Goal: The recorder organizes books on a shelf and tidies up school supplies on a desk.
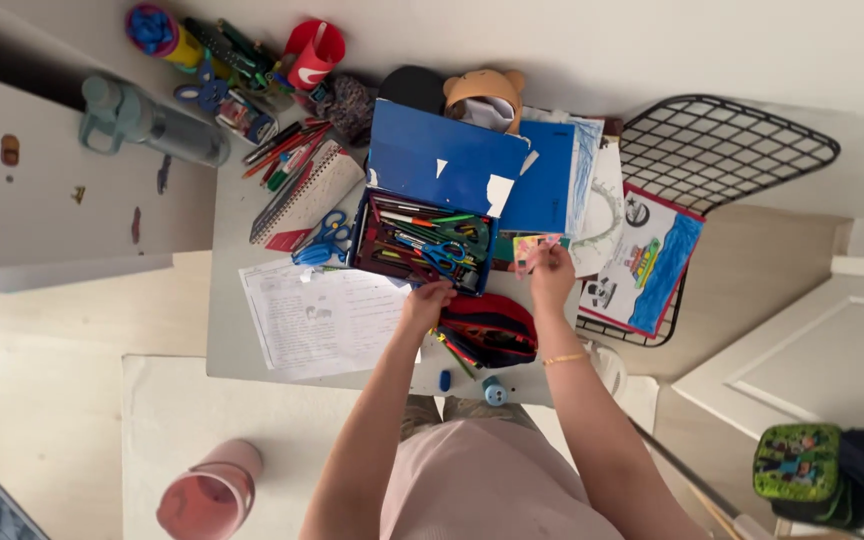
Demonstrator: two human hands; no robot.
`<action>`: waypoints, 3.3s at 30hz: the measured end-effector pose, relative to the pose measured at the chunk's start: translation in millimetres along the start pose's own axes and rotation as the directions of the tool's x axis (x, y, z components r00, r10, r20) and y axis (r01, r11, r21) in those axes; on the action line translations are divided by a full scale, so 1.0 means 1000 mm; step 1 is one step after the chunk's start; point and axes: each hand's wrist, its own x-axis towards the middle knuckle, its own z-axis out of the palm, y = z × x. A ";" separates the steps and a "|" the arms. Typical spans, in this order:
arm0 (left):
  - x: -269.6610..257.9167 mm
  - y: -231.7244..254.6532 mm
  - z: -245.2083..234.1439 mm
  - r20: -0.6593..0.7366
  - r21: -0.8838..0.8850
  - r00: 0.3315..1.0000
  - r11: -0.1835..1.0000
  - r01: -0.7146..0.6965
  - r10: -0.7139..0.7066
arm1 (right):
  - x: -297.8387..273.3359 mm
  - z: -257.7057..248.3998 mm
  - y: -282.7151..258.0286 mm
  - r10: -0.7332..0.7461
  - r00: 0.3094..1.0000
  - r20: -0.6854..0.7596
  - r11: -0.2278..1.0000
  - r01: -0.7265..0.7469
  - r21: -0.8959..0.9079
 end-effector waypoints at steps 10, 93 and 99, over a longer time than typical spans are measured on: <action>-0.003 0.023 -0.019 0.093 -0.140 0.980 0.977 -0.161 0.174 | -0.075 0.046 -0.057 0.337 0.841 0.423 0.754 -0.510 0.413; -0.060 -0.054 -0.241 -0.017 -0.439 0.988 0.889 0.129 -0.151 | -0.225 0.186 -0.065 0.033 0.603 0.797 0.831 0.427 -0.357; -0.064 -0.049 -0.270 -0.427 0.122 0.896 0.990 -0.076 0.121 | -0.235 0.200 -0.092 -0.431 0.539 0.724 0.616 0.762 -0.200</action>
